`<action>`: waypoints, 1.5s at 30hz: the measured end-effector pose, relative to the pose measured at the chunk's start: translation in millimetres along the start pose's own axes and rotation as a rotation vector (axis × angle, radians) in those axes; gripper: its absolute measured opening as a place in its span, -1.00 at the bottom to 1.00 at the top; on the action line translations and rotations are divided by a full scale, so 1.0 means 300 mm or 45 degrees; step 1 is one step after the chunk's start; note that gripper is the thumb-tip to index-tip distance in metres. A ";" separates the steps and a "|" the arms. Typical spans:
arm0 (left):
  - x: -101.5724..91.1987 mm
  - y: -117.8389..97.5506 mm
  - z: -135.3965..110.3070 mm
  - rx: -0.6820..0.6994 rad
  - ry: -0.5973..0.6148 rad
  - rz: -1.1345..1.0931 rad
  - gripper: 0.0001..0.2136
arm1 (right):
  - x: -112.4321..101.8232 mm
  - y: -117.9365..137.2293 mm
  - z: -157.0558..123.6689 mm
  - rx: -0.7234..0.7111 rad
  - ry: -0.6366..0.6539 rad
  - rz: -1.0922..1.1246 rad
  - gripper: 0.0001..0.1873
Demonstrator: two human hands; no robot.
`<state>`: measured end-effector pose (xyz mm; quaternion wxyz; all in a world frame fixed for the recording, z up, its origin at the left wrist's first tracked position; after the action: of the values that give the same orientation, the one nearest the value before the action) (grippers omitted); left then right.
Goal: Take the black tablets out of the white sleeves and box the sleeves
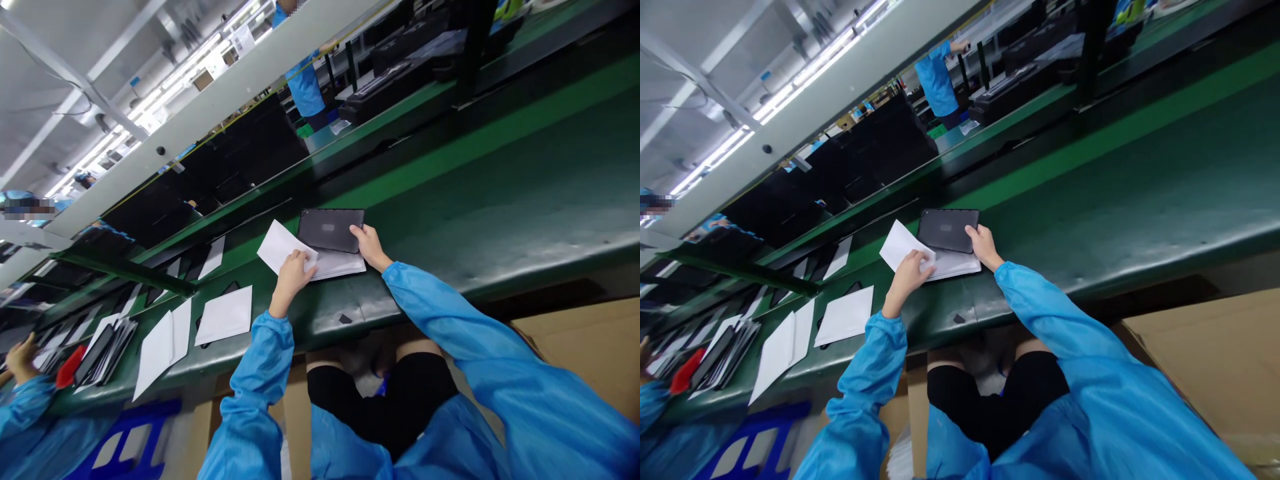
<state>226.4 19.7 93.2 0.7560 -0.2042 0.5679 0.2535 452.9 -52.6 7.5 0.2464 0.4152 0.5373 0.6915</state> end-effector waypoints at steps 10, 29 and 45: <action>0.020 -0.078 0.004 0.100 0.265 0.372 -0.70 | 0.012 0.008 0.003 0.030 0.023 0.018 -0.49; 0.004 0.127 0.089 -0.388 -0.194 -0.519 -0.87 | -0.021 0.032 0.008 0.032 -0.071 0.019 -0.43; 0.116 0.222 0.034 -0.484 -0.598 -1.159 -0.87 | -0.095 -0.024 0.040 -0.063 -0.043 -0.063 -0.36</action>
<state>201.0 83.7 61.1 0.8457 -0.5002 0.1821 0.0376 477.4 -66.6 -7.1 0.2826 0.4072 0.5260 0.6912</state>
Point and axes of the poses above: each hand's wrist, its own z-axis towards the middle knuckle, its own x-axis out of the palm, y = z × x, the point moved 8 cm from there along z, towards the middle knuckle, and after that the axes turned 12 degrees about -y, right-handed, at the moved point
